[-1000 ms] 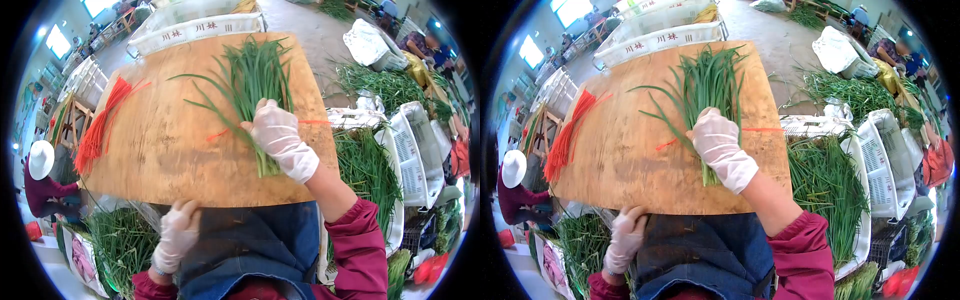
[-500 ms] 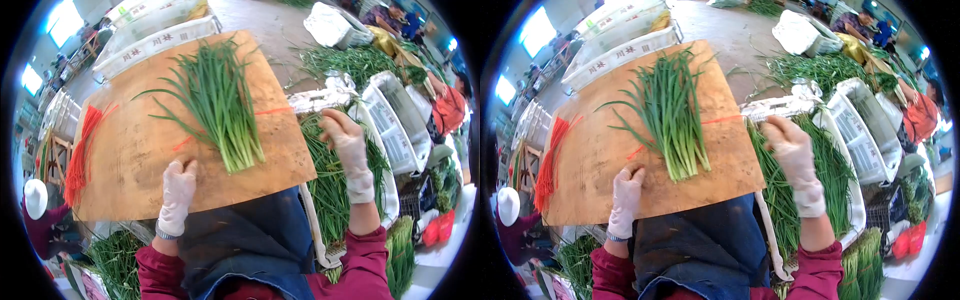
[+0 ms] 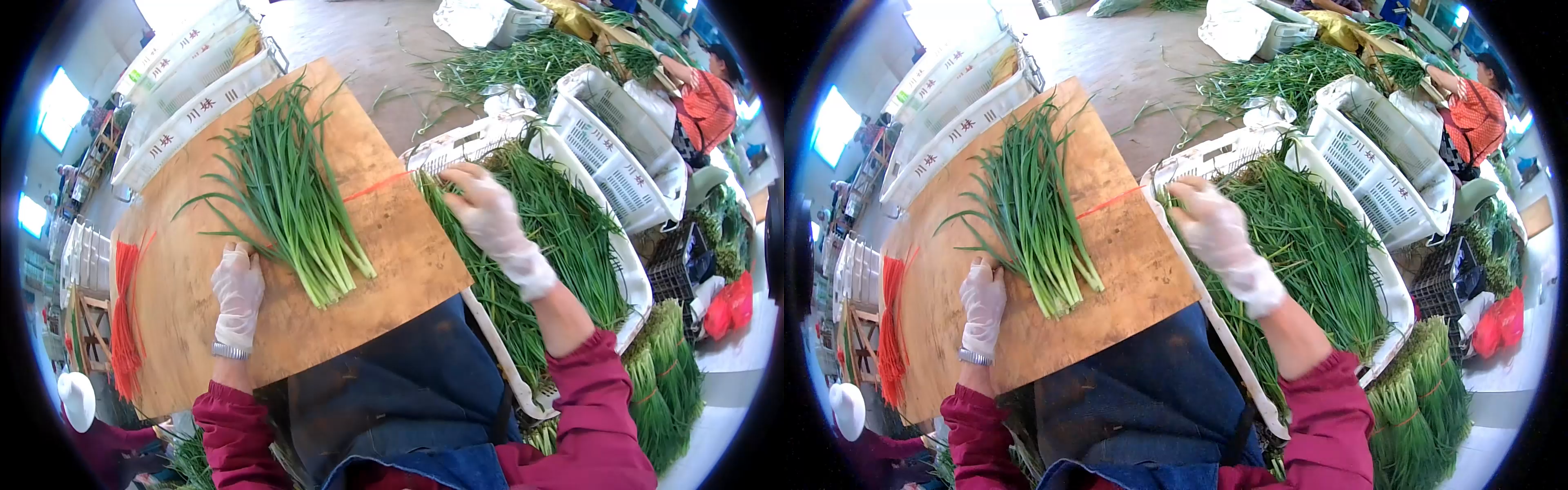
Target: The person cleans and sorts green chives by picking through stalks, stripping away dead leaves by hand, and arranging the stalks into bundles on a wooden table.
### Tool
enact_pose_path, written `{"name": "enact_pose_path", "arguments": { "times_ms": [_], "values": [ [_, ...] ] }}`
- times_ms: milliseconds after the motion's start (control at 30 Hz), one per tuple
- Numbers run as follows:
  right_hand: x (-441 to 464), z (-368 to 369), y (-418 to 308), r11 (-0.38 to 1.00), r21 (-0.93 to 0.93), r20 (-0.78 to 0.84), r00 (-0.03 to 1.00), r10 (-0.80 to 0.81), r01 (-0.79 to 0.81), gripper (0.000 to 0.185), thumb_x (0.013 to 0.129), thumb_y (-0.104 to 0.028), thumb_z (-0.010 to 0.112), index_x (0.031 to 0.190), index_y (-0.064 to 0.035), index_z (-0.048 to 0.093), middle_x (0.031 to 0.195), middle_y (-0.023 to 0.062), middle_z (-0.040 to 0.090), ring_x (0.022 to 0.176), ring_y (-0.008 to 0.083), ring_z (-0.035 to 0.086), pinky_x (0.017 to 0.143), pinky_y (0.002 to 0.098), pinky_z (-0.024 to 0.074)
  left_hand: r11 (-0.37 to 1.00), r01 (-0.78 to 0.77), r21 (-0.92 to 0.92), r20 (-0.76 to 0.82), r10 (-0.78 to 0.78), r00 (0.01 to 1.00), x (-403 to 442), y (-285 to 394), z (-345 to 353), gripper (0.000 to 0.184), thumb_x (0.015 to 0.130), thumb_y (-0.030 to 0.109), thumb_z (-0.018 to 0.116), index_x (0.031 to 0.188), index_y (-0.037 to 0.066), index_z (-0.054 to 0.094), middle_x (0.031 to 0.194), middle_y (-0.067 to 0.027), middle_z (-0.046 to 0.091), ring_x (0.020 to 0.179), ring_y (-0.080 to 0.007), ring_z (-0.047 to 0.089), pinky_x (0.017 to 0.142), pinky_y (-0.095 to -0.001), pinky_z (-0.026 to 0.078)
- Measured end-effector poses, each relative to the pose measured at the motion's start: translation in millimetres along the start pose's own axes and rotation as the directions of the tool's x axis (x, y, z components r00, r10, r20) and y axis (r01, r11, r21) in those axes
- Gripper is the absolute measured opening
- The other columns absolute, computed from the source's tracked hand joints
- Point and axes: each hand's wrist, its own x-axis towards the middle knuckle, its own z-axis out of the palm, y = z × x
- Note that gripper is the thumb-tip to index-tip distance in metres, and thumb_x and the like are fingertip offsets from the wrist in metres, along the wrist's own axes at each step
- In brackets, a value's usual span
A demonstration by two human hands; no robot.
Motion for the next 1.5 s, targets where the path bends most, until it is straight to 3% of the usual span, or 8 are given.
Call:
{"name": "enact_pose_path", "arguments": {
  "times_ms": [533, 667, 767, 800, 967, 1167, 1300, 1500],
  "values": [
    [61, 66, 15, 0.887, -0.346, 0.246, 0.942, -0.228, 0.305, 0.013, 0.067, -0.005, 0.056, 0.08, -0.0053, 0.059, 0.076, 0.0114, 0.058, 0.071, 0.0314, 0.059, 0.06, 0.0402, 0.0479, 0.941, -0.32, 0.112, -0.036, 0.326, 0.945, 31, -19, 16, 0.008, 0.077, 0.008, 0.056, 0.085, 0.007, 0.055, 0.084, -0.0109, 0.057, 0.07, -0.0298, 0.06, 0.056, -0.0411, 0.048],
    [56, 25, 15, 0.935, -0.355, 0.212, 0.972, 0.105, -0.024, 0.02, 0.079, -0.016, 0.06, 0.099, -0.0112, 0.064, 0.088, 0.0143, 0.063, 0.079, 0.0329, 0.061, 0.066, 0.0387, 0.0494, 0.944, -0.288, 0.161, -0.094, 0.305, 0.948, 17, -37, 21, 0.023, 0.076, 0.012, 0.061, 0.098, 0.005, 0.058, 0.098, -0.0143, 0.06, 0.076, -0.0311, 0.06, 0.063, -0.0401, 0.049],
    [8, -48, 59, 0.985, -0.036, -0.07, 0.983, 0.168, -0.171, 0.028, 0.081, -0.015, 0.06, 0.105, -0.0023, 0.062, 0.095, 0.0155, 0.066, 0.078, 0.0241, 0.065, 0.071, 0.0319, 0.0505, 0.972, -0.171, -0.159, -0.192, 0.139, 0.972, -13, -2, -33, 0.026, 0.081, 0.008, 0.057, 0.106, 0.001, 0.06, 0.1, -0.0165, 0.062, 0.084, -0.0296, 0.06, 0.073, -0.0358, 0.048],
    [-14, -83, 66, 0.928, 0.062, -0.064, 0.927, 0.37, -0.367, 0.027, 0.082, -0.015, 0.06, 0.105, -0.0012, 0.062, 0.091, 0.0131, 0.066, 0.078, 0.0204, 0.065, 0.069, 0.0295, 0.0503, 0.956, -0.03, -0.291, -0.126, -0.007, 0.992, -29, 30, -62, 0.022, 0.086, 0.003, 0.051, 0.106, -0.001, 0.061, 0.101, -0.0179, 0.062, 0.088, -0.0288, 0.06, 0.077, -0.035, 0.047],
    [-173, -218, 111, 0.532, 0.251, -0.266, 0.47, 0.841, -0.809, 0.02, 0.084, -0.011, 0.056, 0.1, -0.0002, 0.062, 0.085, 0.0077, 0.066, 0.065, 0.0117, 0.062, 0.053, 0.0223, 0.0477, 0.818, -0.397, -0.417, -0.076, 0.404, 0.912, -119, 79, -68, 0.02, 0.074, 0.001, 0.061, 0.094, 0.0, 0.064, 0.082, -0.0152, 0.061, 0.069, -0.0308, 0.057, 0.06, -0.0373, 0.045],
    [-321, -249, 132, 0.291, 0.232, -0.294, 0.218, 0.931, -0.928, 0.035, 0.076, -0.009, 0.064, 0.107, 0.0066, 0.055, 0.086, 0.0124, 0.063, 0.071, 0.0171, 0.063, 0.057, 0.0255, 0.0505, 0.488, 0.287, -0.824, 0.529, 0.485, 0.696, -137, 171, -31, 0.016, 0.075, -0.005, 0.058, 0.088, 0.001, 0.064, 0.07, -0.0093, 0.059, 0.054, -0.0186, 0.057, 0.051, -0.0278, 0.045],
    [-333, -227, 154, 0.254, -0.408, -0.216, 0.363, 0.906, -0.877, 0.073, 0.063, -0.026, 0.074, 0.121, 0.0089, 0.045, 0.105, 0.0263, 0.059, 0.102, 0.0362, 0.057, 0.091, 0.0365, 0.0434, 0.415, 0.355, -0.838, 0.539, 0.531, 0.653, -136, 197, -22, 0.014, 0.08, -0.005, 0.052, 0.089, -0.002, 0.063, 0.07, -0.0065, 0.058, 0.052, -0.0078, 0.052, 0.048, -0.0202, 0.042],
    [-324, -215, 179, 0.092, -0.464, -0.116, 0.163, 0.98, -0.881, 0.094, 0.056, -0.035, 0.08, 0.127, 0.0083, 0.037, 0.127, 0.0288, 0.044, 0.119, 0.036, 0.043, 0.1, 0.0368, 0.0357, 0.438, 0.405, -0.803, 0.593, 0.514, 0.62, -141, 198, -22, 0.015, 0.082, -0.004, 0.051, 0.09, -0.003, 0.063, 0.071, -0.0065, 0.058, 0.053, -0.0079, 0.052, 0.05, -0.0203, 0.043]
  ]
}}
